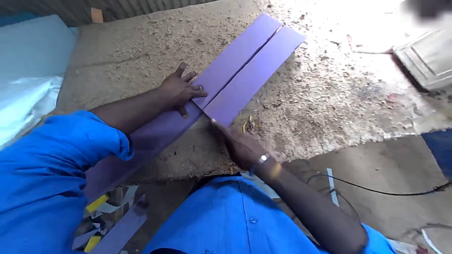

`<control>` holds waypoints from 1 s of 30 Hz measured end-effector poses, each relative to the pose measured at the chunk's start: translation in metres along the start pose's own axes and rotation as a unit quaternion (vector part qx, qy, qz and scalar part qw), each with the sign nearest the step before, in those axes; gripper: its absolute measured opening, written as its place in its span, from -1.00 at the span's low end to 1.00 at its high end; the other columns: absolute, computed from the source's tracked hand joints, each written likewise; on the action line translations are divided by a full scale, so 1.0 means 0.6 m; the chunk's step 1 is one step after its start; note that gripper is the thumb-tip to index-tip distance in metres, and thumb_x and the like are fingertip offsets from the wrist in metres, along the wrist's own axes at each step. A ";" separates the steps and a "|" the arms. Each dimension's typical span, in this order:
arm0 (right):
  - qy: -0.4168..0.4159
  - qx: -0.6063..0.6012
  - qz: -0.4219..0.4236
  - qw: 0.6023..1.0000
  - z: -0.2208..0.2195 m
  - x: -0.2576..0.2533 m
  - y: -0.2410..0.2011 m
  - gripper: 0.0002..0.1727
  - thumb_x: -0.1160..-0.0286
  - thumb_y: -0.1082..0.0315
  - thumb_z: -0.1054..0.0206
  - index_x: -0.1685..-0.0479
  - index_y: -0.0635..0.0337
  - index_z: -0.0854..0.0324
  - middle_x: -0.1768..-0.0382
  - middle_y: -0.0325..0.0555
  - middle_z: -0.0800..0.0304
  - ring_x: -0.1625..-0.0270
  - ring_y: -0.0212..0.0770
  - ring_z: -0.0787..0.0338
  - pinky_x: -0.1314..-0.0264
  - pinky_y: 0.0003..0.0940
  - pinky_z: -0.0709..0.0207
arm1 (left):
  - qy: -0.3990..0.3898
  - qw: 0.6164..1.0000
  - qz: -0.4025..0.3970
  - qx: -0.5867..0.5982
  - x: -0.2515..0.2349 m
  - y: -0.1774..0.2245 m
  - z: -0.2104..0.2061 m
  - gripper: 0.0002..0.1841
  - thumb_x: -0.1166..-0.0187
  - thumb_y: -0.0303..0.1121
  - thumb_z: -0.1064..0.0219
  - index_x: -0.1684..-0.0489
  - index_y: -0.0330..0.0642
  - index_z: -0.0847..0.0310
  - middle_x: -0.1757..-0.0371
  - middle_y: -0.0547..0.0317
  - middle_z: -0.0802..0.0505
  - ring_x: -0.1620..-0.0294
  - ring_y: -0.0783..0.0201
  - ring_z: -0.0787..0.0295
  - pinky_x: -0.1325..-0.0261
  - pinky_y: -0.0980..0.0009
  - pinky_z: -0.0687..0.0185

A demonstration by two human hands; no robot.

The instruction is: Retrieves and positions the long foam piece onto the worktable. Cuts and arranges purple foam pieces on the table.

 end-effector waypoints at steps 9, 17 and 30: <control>-0.009 -0.016 -0.002 1.000 -0.013 -0.012 0.011 -0.11 -0.67 0.29 -0.19 -0.91 -0.60 0.18 0.00 0.08 -0.83 0.16 0.16 -0.87 0.21 0.22 -0.72 | -0.017 1.000 -0.004 -0.002 -0.005 0.007 0.003 0.17 0.07 0.37 -0.68 -0.82 0.56 -0.20 -0.81 0.37 -0.44 -0.95 -0.12 0.16 -0.81 -0.44 0.59; -0.055 -0.020 -0.035 0.998 -0.054 0.083 0.086 -0.21 -0.77 0.21 -0.06 -0.88 -0.72 0.19 -0.04 0.05 -0.77 0.15 0.11 -0.85 0.16 0.18 -0.73 | -0.011 1.000 0.015 0.005 -0.004 -0.002 -0.012 0.22 0.12 0.45 -0.65 -0.84 0.56 -0.15 -0.84 0.39 -0.37 -0.96 -0.07 0.16 -0.82 -0.43 0.57; -0.054 -0.049 -0.039 0.997 -0.065 0.032 0.072 -0.13 -0.71 0.27 -0.13 -0.89 -0.71 0.22 -0.09 0.08 -0.77 0.13 0.16 -0.85 0.17 0.22 -0.72 | -0.016 1.000 0.010 -0.010 -0.010 0.001 -0.016 0.27 0.16 0.48 -0.64 -0.86 0.50 -0.12 -0.86 0.43 -0.34 -0.96 -0.09 0.17 -0.81 -0.44 0.52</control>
Point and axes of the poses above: each hand's wrist, its own x-axis away from the middle knuckle, its own z-axis out of the back of the hand, y = z × x, the point moved 9 cm from there along -x, towards the middle knuckle
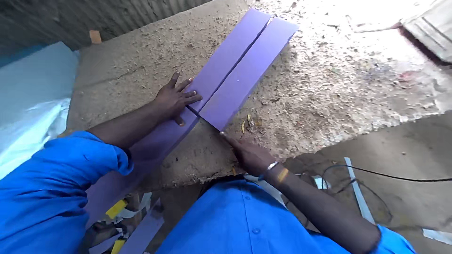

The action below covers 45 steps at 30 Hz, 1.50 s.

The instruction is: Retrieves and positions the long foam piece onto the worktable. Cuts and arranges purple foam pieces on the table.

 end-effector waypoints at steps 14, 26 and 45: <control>-0.009 0.005 -0.003 1.000 0.001 0.048 0.031 -0.17 -0.73 0.28 -0.06 -0.90 -0.65 0.22 -0.20 0.18 -0.73 -0.01 0.25 -0.84 0.04 0.31 -0.69 | -0.029 0.999 0.028 0.013 -0.005 -0.008 -0.007 0.41 0.28 0.56 -0.62 -0.92 0.46 0.01 -0.90 0.37 -0.25 -0.97 -0.07 0.25 -0.81 -0.43 0.65; 0.229 -0.056 0.056 0.970 -0.050 0.265 0.230 -0.27 -0.62 0.01 -0.31 -0.82 -0.32 -0.21 -0.13 0.04 -0.84 0.13 0.12 -0.91 0.23 0.27 -0.75 | -0.025 0.914 0.122 0.386 0.088 -0.020 -0.090 0.17 -0.24 0.32 -0.60 -0.94 0.29 0.04 -0.82 0.16 -0.40 -0.73 -0.02 -0.43 -0.62 -0.29 -0.39; 0.434 -0.489 -0.093 0.751 0.152 0.068 0.277 -0.15 -0.02 -0.09 -0.70 -0.30 0.26 -0.52 0.04 -0.07 -0.76 0.02 -0.25 -0.76 -0.11 -0.25 -0.68 | 0.204 0.516 0.167 0.815 -0.122 0.114 0.107 -0.26 -0.60 -0.22 -0.48 -0.76 -0.07 -0.21 -0.31 -0.17 -0.79 -0.13 -0.03 -0.89 -0.13 0.00 -0.89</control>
Point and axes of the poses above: each hand's wrist, its own x-axis away from the middle knuckle, its own z-axis out of the back of the hand, y = z × x, the point moved 9 cm from there along -x, towards the middle knuckle
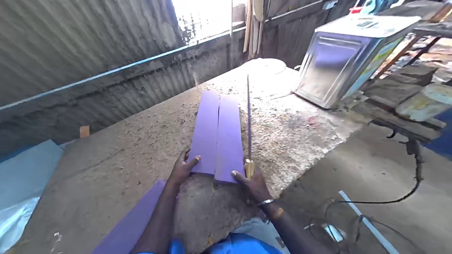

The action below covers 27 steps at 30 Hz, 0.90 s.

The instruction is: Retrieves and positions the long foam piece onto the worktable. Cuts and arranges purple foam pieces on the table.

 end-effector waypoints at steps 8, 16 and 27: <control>0.072 0.134 0.122 0.981 0.209 -0.140 -0.060 -0.28 -0.18 0.16 -0.64 -0.39 0.20 -0.50 -0.15 -0.06 -0.82 -0.13 -0.11 -0.81 -0.23 0.04 -0.69 | 0.122 0.953 -0.077 -0.268 -0.042 0.062 -0.195 -0.02 -0.35 0.11 -0.59 -0.84 0.01 -0.23 -0.69 -0.19 -0.46 -0.59 -0.20 -0.50 -0.52 -0.26 -0.51; -0.002 0.123 0.031 0.992 0.191 -0.163 0.009 -0.01 -0.05 -0.16 -0.70 -0.54 0.17 -0.48 -0.26 0.10 -0.74 -0.25 -0.02 -0.76 -0.34 0.05 -0.63 | 0.092 0.981 -0.056 -0.162 -0.058 -0.019 -0.285 0.42 -0.03 0.25 -0.69 -0.97 0.02 0.30 -0.81 -0.13 -0.29 -0.76 -0.04 -0.30 -0.70 -0.08 -0.36; -0.037 0.250 0.095 0.963 0.192 -0.194 -0.082 0.06 -0.20 -0.08 -0.65 -0.74 0.20 -0.28 -0.42 0.22 -0.64 -0.44 0.19 -0.67 -0.49 0.17 -0.54 | 0.165 0.980 -0.031 -0.106 -0.037 0.001 -0.324 0.00 -0.37 -0.07 -0.60 -0.86 -0.13 -0.11 -0.51 -0.10 -0.70 -0.43 0.11 -0.74 -0.50 0.04 -0.65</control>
Point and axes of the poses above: each hand's wrist, its own x-axis away from the middle knuckle, its own z-axis out of the back of the hand, y = z × x, the point moved 9 cm from there along -x, towards the middle knuckle
